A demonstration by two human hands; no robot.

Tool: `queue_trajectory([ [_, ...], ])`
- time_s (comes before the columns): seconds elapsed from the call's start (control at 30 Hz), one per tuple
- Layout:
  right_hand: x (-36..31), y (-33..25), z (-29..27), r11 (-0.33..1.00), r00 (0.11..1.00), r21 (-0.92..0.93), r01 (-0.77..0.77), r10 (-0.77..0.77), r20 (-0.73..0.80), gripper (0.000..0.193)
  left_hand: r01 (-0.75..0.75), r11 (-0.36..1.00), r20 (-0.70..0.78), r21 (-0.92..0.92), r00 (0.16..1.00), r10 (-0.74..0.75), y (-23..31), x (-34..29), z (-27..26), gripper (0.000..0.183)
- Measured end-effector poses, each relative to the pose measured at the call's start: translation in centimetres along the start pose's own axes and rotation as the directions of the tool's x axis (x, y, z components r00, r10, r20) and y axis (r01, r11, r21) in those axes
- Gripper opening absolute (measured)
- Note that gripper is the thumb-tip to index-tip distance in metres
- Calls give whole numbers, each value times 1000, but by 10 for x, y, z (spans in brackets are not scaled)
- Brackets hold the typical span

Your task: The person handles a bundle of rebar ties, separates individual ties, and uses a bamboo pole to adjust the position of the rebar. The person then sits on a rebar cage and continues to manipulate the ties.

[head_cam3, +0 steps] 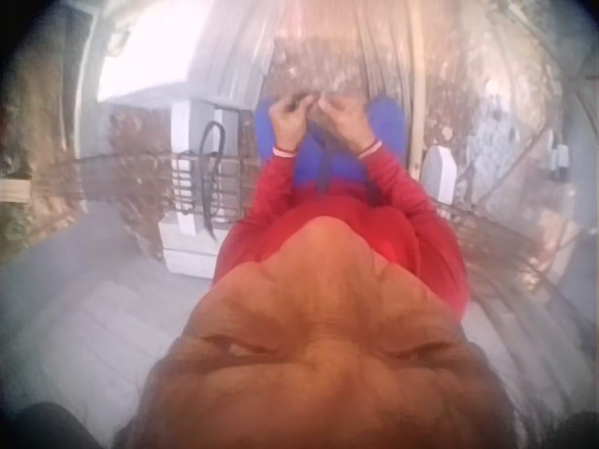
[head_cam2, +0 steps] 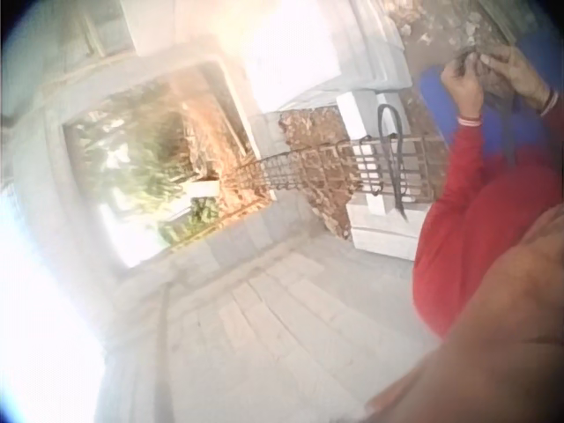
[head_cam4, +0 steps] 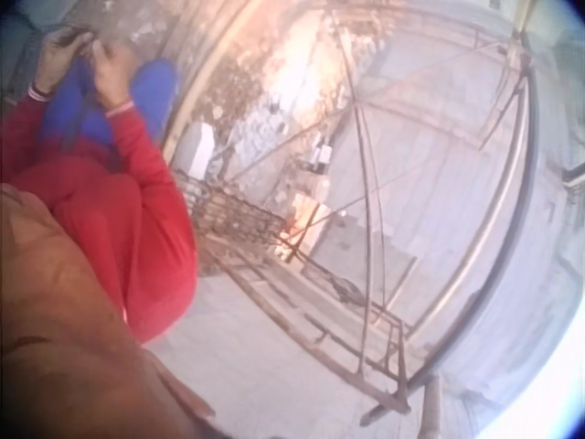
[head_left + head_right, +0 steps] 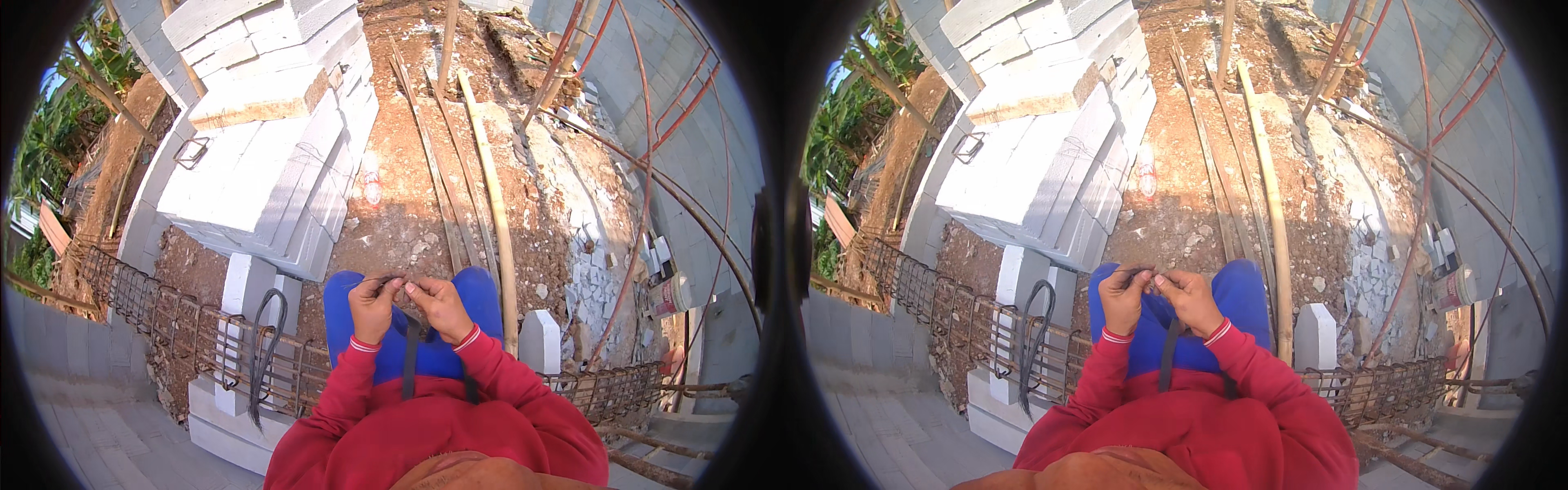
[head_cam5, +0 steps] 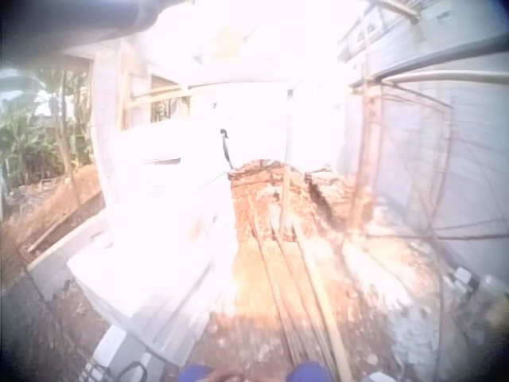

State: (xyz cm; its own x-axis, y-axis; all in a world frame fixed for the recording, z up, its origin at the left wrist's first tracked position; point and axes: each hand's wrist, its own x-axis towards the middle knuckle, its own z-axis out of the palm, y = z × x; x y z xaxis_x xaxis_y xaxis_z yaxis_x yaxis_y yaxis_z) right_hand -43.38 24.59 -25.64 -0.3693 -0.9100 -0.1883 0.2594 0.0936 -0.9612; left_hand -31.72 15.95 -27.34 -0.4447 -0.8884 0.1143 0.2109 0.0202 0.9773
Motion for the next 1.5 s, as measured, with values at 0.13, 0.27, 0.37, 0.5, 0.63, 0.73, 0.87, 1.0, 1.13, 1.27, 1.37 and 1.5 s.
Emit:
queue_trajectory([
  [0.13, 1, 14, -1, 998, 996, -24, 56, -57, -65, 24, -307, 869, 55, 389, 949, 311, 1, -5, 2, 14],
  [0.27, 4, 23, -5, 968, 993, -249, 40, -67, -101, 25, -267, 870, 112, 414, 964, 242, 3, -4, -1, 10],
  [0.37, 4, 21, -6, 905, 959, -349, 242, -277, -56, 25, -189, 931, 105, 312, 981, 164, 5, -1, -3, 8],
  [0.5, 1, 10, -5, 909, 968, -343, 239, -250, 11, 24, -166, 933, 126, 321, 983, 131, 13, 2, -7, 10],
  [0.63, -4, 1, -1, 739, 880, -515, 435, -469, 70, 23, -74, 965, 98, 251, 994, 51, 20, 4, -8, 15],
  [0.73, -5, 1, 6, 570, 782, -624, 534, -613, 111, 25, 79, 983, 74, 168, 993, -93, 23, 5, -8, 17],
  [0.87, -2, 4, 7, 890, 936, -297, 346, -350, 41, 22, -62, 972, 81, 228, 996, 44, 24, 8, -7, 14],
  [1.0, 0, 2, -2, 997, 966, 74, 33, -51, 255, 22, -160, 977, 176, 142, 975, 134, 27, 9, -7, 11],
  [1.13, -1, -3, -4, 999, 936, 37, 34, -45, 348, 24, -51, 997, 189, 58, 981, 39, 34, 12, -12, 12],
  [1.27, -6, -8, 7, 822, 874, -313, 476, -400, 277, 22, 211, 973, 129, -95, 972, -198, 41, 16, -19, 16],
  [1.37, -10, -10, 16, 783, 882, -406, 471, -424, 205, 19, 323, 922, 62, -211, 946, -317, 37, 16, -19, 19],
  [1.5, -13, -7, 23, 633, 824, -587, 504, -555, 109, 15, 445, 809, 7, -385, 878, -479, 23, 12, -16, 21],
])
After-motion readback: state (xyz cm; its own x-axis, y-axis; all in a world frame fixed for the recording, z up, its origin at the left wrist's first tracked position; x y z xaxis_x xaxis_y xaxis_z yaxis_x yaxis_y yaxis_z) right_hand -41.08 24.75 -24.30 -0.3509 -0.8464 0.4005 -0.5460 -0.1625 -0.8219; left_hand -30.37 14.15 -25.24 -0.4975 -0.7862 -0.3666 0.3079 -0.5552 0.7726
